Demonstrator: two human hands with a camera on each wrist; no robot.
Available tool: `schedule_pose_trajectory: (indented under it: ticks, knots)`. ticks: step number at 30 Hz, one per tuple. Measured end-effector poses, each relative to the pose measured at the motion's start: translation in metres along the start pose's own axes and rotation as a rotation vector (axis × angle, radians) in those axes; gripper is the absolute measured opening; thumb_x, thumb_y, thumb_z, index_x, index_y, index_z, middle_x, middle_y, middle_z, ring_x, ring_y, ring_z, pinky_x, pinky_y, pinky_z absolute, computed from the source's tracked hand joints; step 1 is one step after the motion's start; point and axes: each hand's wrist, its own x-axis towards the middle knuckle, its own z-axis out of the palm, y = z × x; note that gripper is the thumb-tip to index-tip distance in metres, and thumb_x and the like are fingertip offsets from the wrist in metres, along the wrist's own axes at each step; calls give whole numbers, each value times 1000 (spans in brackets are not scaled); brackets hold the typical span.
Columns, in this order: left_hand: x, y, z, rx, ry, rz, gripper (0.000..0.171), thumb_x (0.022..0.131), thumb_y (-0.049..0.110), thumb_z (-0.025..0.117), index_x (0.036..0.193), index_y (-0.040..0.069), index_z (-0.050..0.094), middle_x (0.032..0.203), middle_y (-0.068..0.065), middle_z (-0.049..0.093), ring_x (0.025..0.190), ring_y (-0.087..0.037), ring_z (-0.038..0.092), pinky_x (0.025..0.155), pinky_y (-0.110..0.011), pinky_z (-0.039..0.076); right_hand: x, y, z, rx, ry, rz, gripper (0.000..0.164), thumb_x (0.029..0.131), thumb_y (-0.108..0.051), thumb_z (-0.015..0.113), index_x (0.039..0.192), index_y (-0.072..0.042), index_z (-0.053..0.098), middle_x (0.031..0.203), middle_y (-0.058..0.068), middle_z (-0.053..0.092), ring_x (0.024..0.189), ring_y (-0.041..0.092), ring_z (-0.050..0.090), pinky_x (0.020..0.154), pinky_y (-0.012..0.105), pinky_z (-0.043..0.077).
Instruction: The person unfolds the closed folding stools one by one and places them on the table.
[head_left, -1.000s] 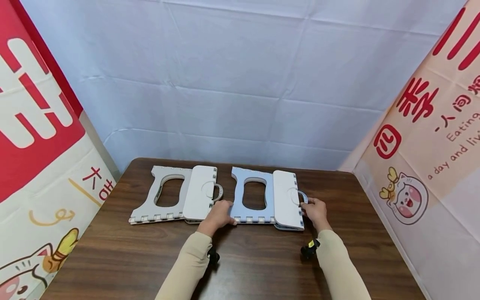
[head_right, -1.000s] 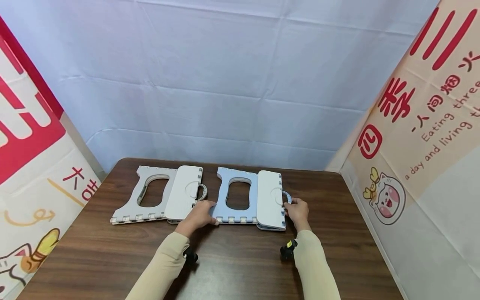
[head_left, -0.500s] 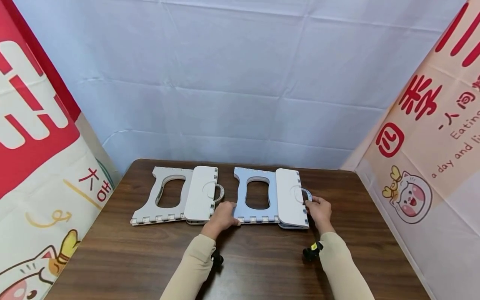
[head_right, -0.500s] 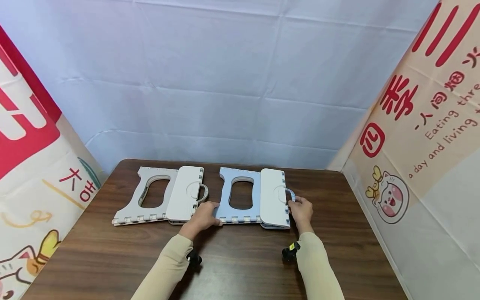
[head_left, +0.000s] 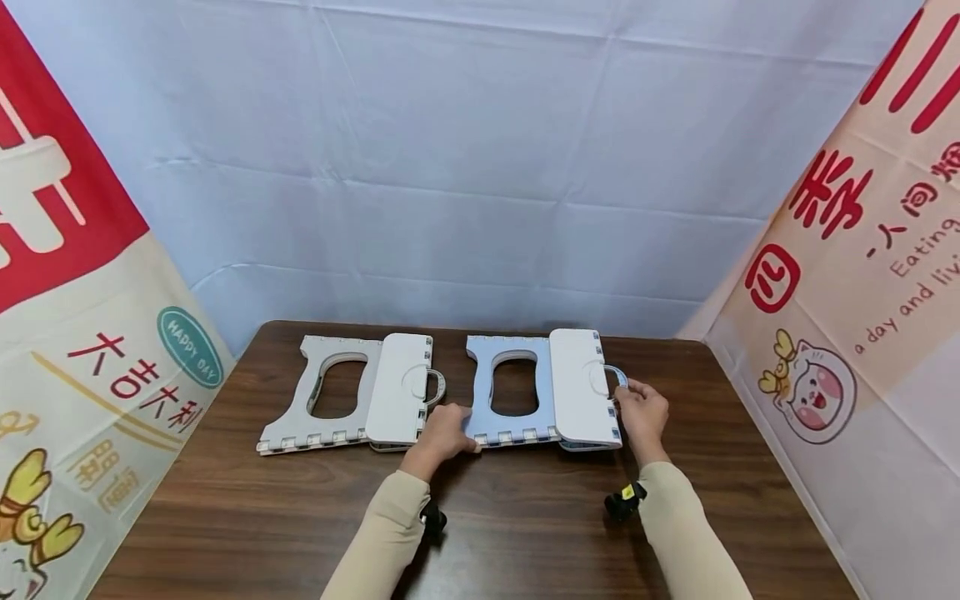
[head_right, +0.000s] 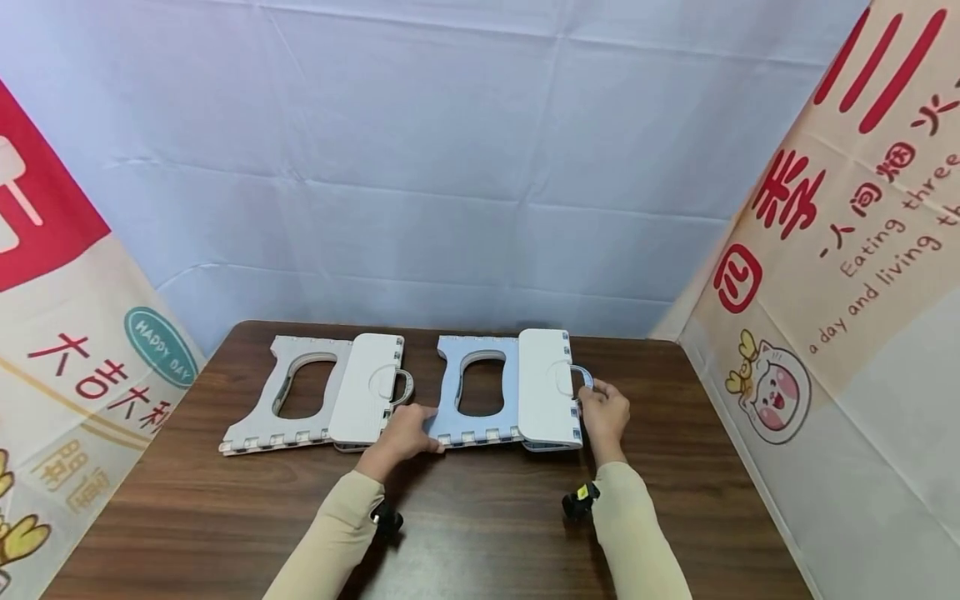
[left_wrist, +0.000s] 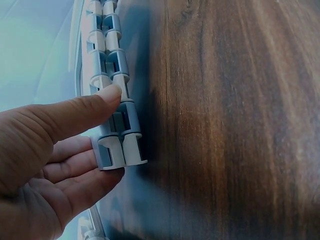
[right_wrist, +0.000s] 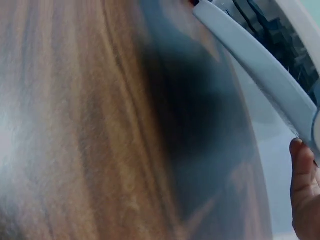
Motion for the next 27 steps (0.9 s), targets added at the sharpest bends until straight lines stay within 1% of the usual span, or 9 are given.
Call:
schedule_pose_trajectory:
  ticks: [3, 6, 8, 11, 15, 18, 21, 24, 27]
  knots:
    - [-1, 0, 0, -7, -12, -13, 64, 60, 27, 88, 115, 2, 66, 99, -14, 67, 88, -27, 61, 73, -36, 49, -1, -7, 1, 42, 43, -9, 31, 88, -16, 59, 113, 1, 64, 90, 13, 65, 61, 7, 57, 53, 19, 46]
    - [-1, 1, -1, -9, -25, -28, 64, 61, 28, 87, 116, 2, 65, 102, -15, 66, 91, -28, 61, 75, -37, 49, -2, -15, 2, 87, 63, -11, 29, 87, -14, 60, 111, 2, 64, 89, 13, 65, 59, 6, 56, 52, 18, 46]
    - [-1, 2, -2, -4, -23, -26, 62, 61, 28, 87, 114, 3, 66, 99, -14, 66, 88, -27, 61, 73, -37, 49, -2, -20, 1, 113, 70, -19, 29, 87, -13, 60, 111, 3, 64, 88, 13, 65, 58, 6, 56, 51, 17, 46]
    - [1, 4, -1, 2, -15, -5, 57, 62, 30, 86, 109, 3, 68, 94, -11, 67, 81, -22, 60, 69, -34, 48, -3, -26, -1, 141, 82, -36, 29, 87, -13, 60, 111, 3, 65, 86, 11, 64, 57, 5, 56, 51, 17, 46]
    - [2, 5, 1, -1, -7, 18, 46, 61, 31, 87, 94, 6, 70, 83, -6, 66, 69, -17, 57, 61, -31, 46, -3, -32, -4, 150, 98, -66, 28, 87, -12, 61, 109, 4, 65, 79, 7, 64, 57, 7, 56, 50, 17, 46]
    - [3, 7, 0, -9, -6, 17, 43, 60, 31, 87, 90, 6, 69, 80, -5, 65, 66, -16, 55, 59, -30, 46, -3, -36, -6, 145, 108, -85, 27, 86, -11, 61, 107, 3, 66, 76, 4, 63, 56, 7, 56, 49, 17, 45]
    - [4, 9, 0, -19, -14, -1, 50, 60, 31, 87, 98, 3, 69, 88, -8, 66, 72, -18, 58, 63, -31, 47, -2, -39, -8, 146, 108, -90, 27, 86, -12, 61, 108, 4, 66, 76, 4, 63, 55, 5, 55, 48, 17, 45]
    - [4, 11, 1, -25, -28, -16, 56, 61, 31, 87, 106, 2, 68, 95, -11, 66, 78, -20, 60, 67, -32, 48, -2, -39, -10, 149, 102, -78, 28, 86, -12, 61, 109, 4, 66, 79, 6, 63, 55, 4, 54, 48, 17, 45]
    - [3, 13, 2, -36, -34, -23, 58, 62, 31, 87, 107, 0, 67, 97, -11, 66, 80, -21, 60, 68, -33, 48, -2, -39, -12, 148, 93, -61, 29, 87, -13, 61, 110, 4, 65, 80, 7, 64, 55, 5, 55, 49, 17, 45]
